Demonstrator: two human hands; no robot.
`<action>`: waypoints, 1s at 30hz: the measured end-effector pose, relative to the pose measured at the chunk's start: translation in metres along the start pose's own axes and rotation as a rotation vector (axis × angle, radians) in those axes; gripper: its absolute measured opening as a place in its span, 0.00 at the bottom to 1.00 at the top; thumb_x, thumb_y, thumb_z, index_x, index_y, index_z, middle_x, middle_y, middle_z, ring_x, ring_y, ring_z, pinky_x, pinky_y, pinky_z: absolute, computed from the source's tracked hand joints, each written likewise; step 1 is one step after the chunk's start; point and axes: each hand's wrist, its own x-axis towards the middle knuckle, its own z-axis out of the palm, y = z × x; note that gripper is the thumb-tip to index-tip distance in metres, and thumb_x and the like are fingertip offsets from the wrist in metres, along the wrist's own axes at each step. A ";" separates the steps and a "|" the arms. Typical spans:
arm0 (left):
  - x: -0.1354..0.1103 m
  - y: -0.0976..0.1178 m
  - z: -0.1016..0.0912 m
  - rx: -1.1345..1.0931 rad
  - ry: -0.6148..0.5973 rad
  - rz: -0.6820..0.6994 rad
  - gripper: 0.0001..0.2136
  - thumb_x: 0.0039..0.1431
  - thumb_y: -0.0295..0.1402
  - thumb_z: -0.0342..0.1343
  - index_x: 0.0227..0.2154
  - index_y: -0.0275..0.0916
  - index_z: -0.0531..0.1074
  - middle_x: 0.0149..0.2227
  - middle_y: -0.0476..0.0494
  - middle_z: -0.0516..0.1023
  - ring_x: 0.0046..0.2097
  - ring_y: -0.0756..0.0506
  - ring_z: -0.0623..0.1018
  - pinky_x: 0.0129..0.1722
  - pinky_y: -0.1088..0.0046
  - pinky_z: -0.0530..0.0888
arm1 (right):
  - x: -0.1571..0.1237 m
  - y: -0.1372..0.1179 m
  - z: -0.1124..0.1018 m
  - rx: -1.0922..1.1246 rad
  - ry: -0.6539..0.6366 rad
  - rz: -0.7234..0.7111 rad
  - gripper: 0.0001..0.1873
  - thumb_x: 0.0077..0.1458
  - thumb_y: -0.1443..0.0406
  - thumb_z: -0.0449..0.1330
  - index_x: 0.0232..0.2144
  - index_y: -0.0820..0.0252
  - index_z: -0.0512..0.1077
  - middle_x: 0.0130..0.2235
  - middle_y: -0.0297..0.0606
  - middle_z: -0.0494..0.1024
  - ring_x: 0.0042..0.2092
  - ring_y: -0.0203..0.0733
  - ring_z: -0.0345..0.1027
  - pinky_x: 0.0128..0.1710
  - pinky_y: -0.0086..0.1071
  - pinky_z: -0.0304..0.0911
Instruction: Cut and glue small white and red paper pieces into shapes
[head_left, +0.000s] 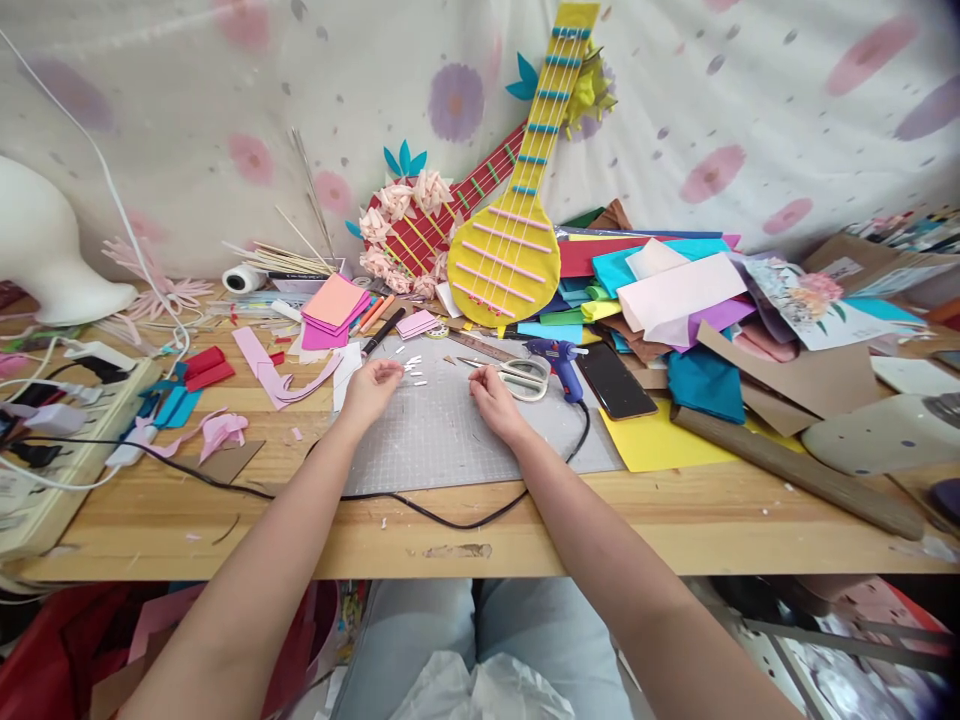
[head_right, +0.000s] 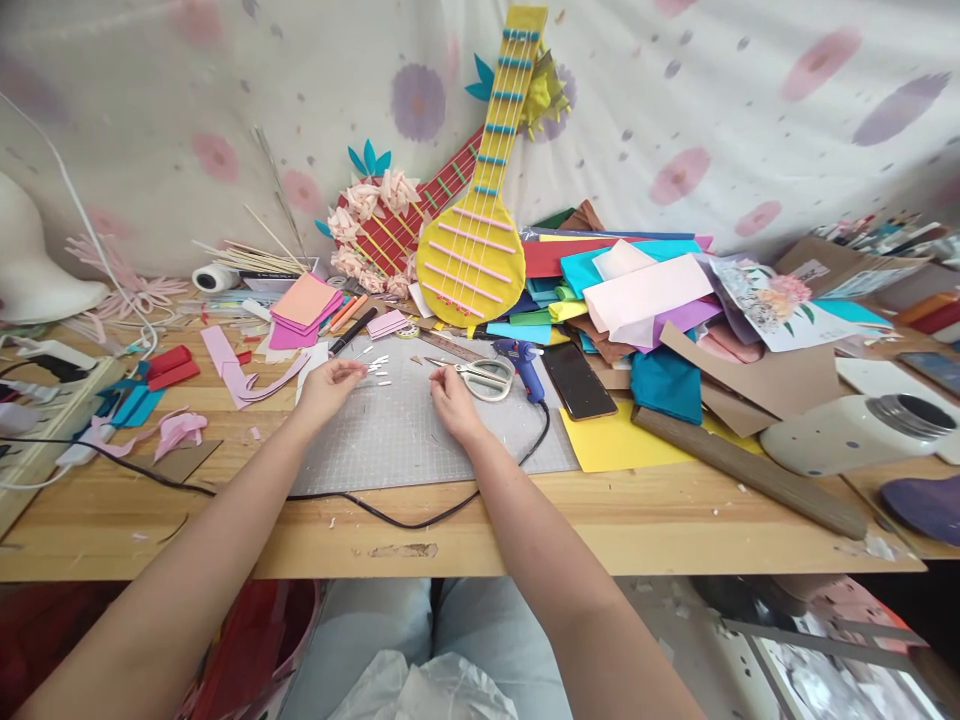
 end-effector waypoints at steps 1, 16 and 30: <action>0.004 0.001 0.002 0.091 0.017 0.024 0.06 0.43 0.35 0.57 0.26 0.38 0.71 0.29 0.43 0.78 0.32 0.45 0.76 0.37 0.67 0.70 | 0.000 0.000 0.000 0.013 0.003 0.005 0.07 0.50 0.63 0.45 0.33 0.57 0.58 0.25 0.29 0.64 0.27 0.34 0.58 0.31 0.29 0.56; 0.044 -0.002 0.029 0.657 0.022 0.217 0.02 0.45 0.28 0.56 0.21 0.40 0.70 0.31 0.40 0.72 0.38 0.40 0.71 0.41 0.62 0.66 | 0.002 -0.017 -0.037 -0.736 0.140 -0.070 0.12 0.53 0.68 0.48 0.35 0.61 0.70 0.40 0.44 0.73 0.44 0.47 0.61 0.44 0.37 0.55; 0.004 0.013 0.011 -0.036 -0.125 0.085 0.11 0.52 0.35 0.51 0.38 0.38 0.68 0.29 0.44 0.76 0.34 0.47 0.76 0.32 0.70 0.70 | 0.011 -0.018 -0.044 -1.071 0.004 0.066 0.17 0.51 0.75 0.45 0.43 0.70 0.65 0.41 0.52 0.72 0.44 0.51 0.63 0.41 0.37 0.53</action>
